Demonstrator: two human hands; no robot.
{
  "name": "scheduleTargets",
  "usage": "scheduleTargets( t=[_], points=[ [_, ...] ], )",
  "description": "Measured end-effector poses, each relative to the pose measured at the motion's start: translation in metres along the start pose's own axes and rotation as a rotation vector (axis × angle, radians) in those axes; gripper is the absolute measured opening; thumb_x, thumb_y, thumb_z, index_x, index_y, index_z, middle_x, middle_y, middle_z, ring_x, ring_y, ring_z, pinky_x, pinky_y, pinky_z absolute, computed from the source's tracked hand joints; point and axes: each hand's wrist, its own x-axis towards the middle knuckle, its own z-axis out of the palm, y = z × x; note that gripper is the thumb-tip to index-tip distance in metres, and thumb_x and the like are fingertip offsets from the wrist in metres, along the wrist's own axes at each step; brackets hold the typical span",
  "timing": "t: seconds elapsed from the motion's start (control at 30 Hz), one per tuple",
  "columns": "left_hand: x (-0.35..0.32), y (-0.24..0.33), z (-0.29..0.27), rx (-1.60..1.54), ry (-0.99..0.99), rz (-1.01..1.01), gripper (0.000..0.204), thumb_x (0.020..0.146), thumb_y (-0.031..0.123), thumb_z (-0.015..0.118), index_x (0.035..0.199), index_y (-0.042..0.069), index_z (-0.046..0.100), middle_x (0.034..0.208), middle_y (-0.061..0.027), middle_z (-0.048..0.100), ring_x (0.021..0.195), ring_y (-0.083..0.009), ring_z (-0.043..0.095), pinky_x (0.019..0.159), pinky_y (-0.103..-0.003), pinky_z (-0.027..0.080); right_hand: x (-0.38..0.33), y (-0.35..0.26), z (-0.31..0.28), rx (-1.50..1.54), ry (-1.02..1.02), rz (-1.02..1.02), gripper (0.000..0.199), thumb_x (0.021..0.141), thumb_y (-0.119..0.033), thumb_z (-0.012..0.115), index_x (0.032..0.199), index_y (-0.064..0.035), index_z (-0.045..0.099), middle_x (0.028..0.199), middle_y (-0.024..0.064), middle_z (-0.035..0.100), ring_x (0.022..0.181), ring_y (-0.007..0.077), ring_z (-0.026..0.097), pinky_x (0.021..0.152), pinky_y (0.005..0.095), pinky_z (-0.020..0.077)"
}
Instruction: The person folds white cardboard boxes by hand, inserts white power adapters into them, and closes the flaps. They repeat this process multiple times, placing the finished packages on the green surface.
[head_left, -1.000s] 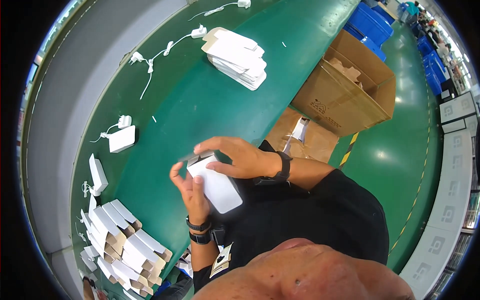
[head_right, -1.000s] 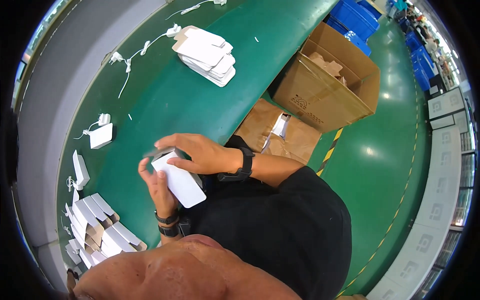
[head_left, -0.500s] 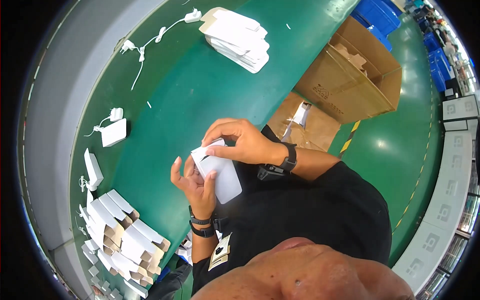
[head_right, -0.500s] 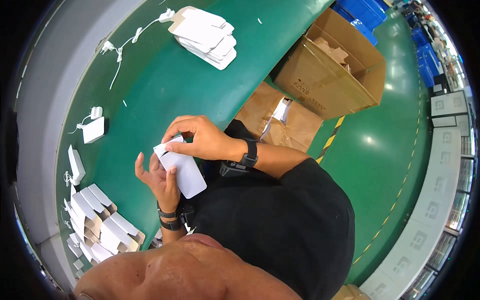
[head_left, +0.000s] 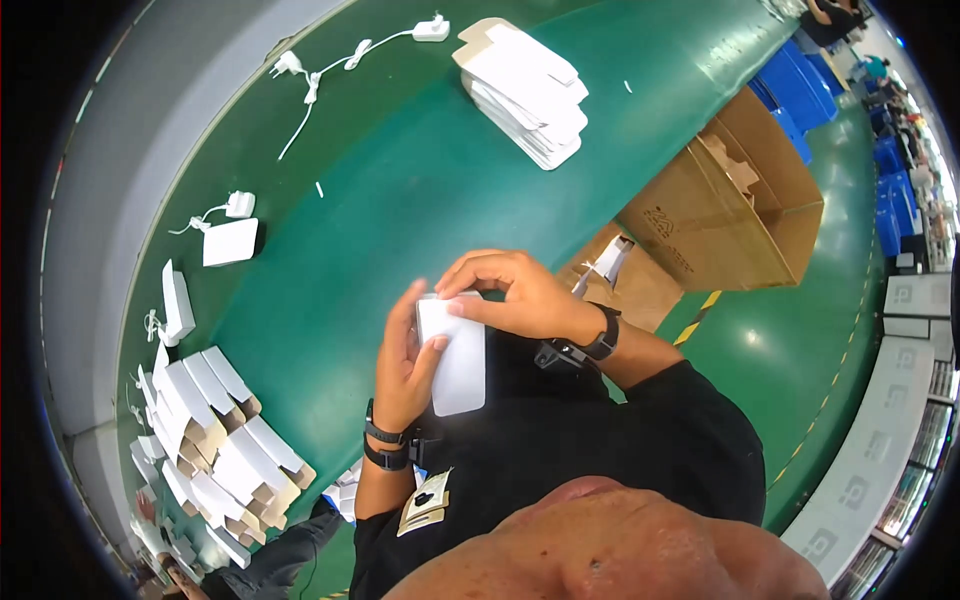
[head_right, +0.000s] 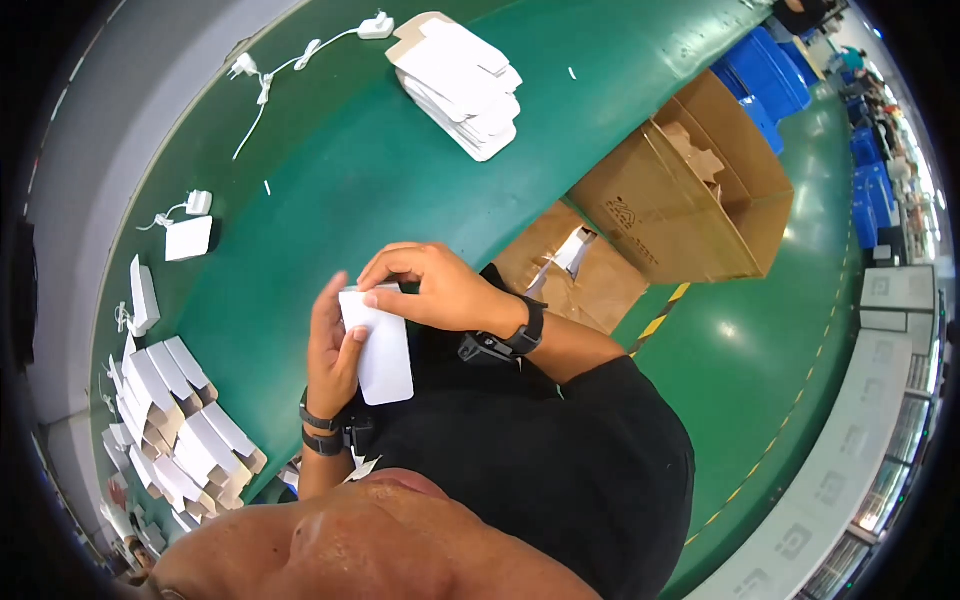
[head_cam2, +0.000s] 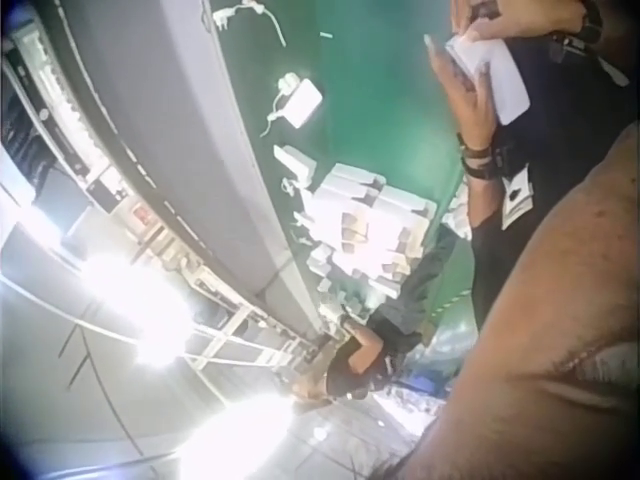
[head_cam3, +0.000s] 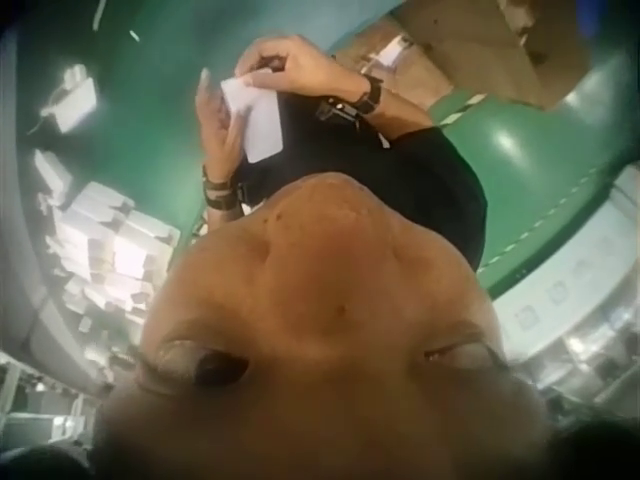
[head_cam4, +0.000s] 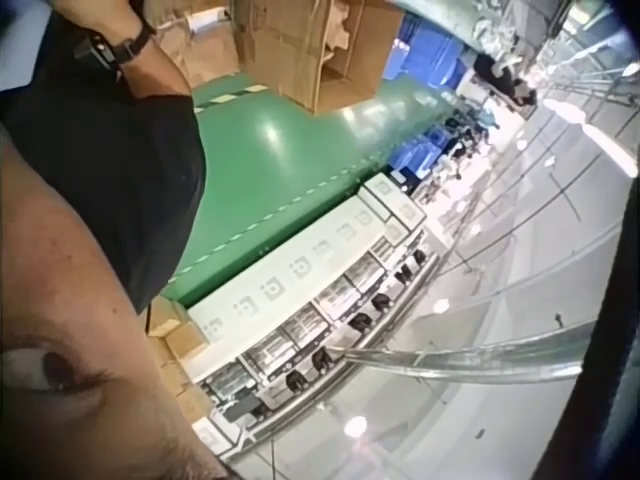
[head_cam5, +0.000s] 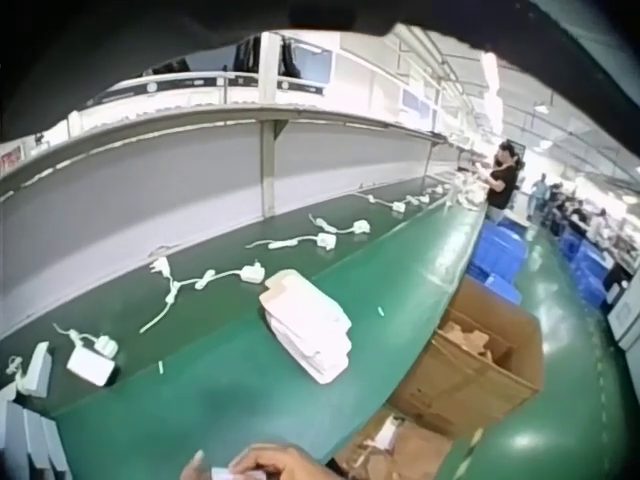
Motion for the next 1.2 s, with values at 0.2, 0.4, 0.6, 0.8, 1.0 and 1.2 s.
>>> scheduleTargets(
  t=[0.2, 0.4, 0.6, 0.8, 1.0, 1.2],
  points=[
    [0.021, -0.008, -0.012, -0.113, -0.063, -0.061, 0.042, 0.096, -0.002, 0.056, 0.135, 0.004, 0.041, 0.130, -0.0131, 0.051, 0.121, -0.0198, 0.052, 0.103, -0.033, 0.041, 0.005, 0.017, -0.009, -0.232, 0.051, -0.271, 0.027, 0.084, -0.005, 0.074, 0.111, -0.0013, 0.070, 0.121, 0.0155, 0.067, 0.113, 0.0270, 0.065, 0.097, 0.0373, 0.0513],
    [0.056, -0.016, -0.015, -0.070, -0.046, -0.046, 0.032, 0.097, -0.001, 0.055, 0.127, 0.006, 0.046, 0.121, -0.0067, 0.052, 0.111, -0.0136, 0.052, 0.095, -0.029, 0.044, 0.020, 0.026, -0.029, -0.186, 0.078, -0.257, 0.030, 0.084, -0.010, 0.075, 0.113, -0.0047, 0.071, 0.124, 0.0154, 0.067, 0.120, 0.0289, 0.062, 0.101, 0.0387, 0.0485],
    [0.151, 0.003, -0.098, 0.022, 0.591, 0.145, 0.025, 0.100, 0.013, 0.059, 0.122, 0.006, 0.050, 0.099, 0.0010, 0.054, 0.090, -0.0083, 0.050, 0.076, -0.024, 0.042, 0.053, -0.021, -0.111, -1.061, 0.691, -0.495, 0.041, 0.087, -0.020, 0.073, 0.125, -0.0063, 0.064, 0.138, 0.0177, 0.056, 0.132, 0.0380, 0.048, 0.110, 0.0455, 0.0374],
    [0.215, -0.023, -0.174, -0.391, 0.716, 0.036, 0.023, 0.101, 0.019, 0.057, 0.118, 0.004, 0.055, 0.105, -0.0057, 0.058, 0.095, -0.0161, 0.058, 0.090, -0.037, 0.052, 0.077, -0.011, -0.165, -1.454, 0.691, -0.341, 0.055, 0.090, -0.025, 0.069, 0.139, -0.0041, 0.053, 0.144, 0.0224, 0.050, 0.136, 0.0414, 0.042, 0.113, 0.0509, 0.0315],
    [0.170, -0.007, -0.096, -0.176, 0.768, 0.038, 0.015, 0.101, 0.021, 0.057, 0.109, 0.008, 0.057, 0.114, -0.0079, 0.059, 0.105, -0.0179, 0.059, 0.094, -0.038, 0.051, 0.066, -0.022, -0.168, -1.365, 0.663, -0.347, 0.036, 0.095, -0.018, 0.063, 0.128, -0.0031, 0.063, 0.132, 0.0219, 0.060, 0.128, 0.0382, 0.053, 0.111, 0.0487, 0.0346],
    [0.094, 0.024, -0.010, -0.310, 0.158, -0.010, 0.045, 0.099, 0.034, 0.060, 0.134, 0.008, 0.050, 0.132, -0.0115, 0.056, 0.122, -0.0203, 0.055, 0.101, -0.038, 0.046, 0.048, -0.050, -0.118, -1.413, 0.752, -0.697, 0.024, 0.098, -0.007, 0.057, 0.119, 0.0000, 0.068, 0.117, 0.0184, 0.069, 0.112, 0.0331, 0.064, 0.101, 0.0436, 0.0462]
  ],
)
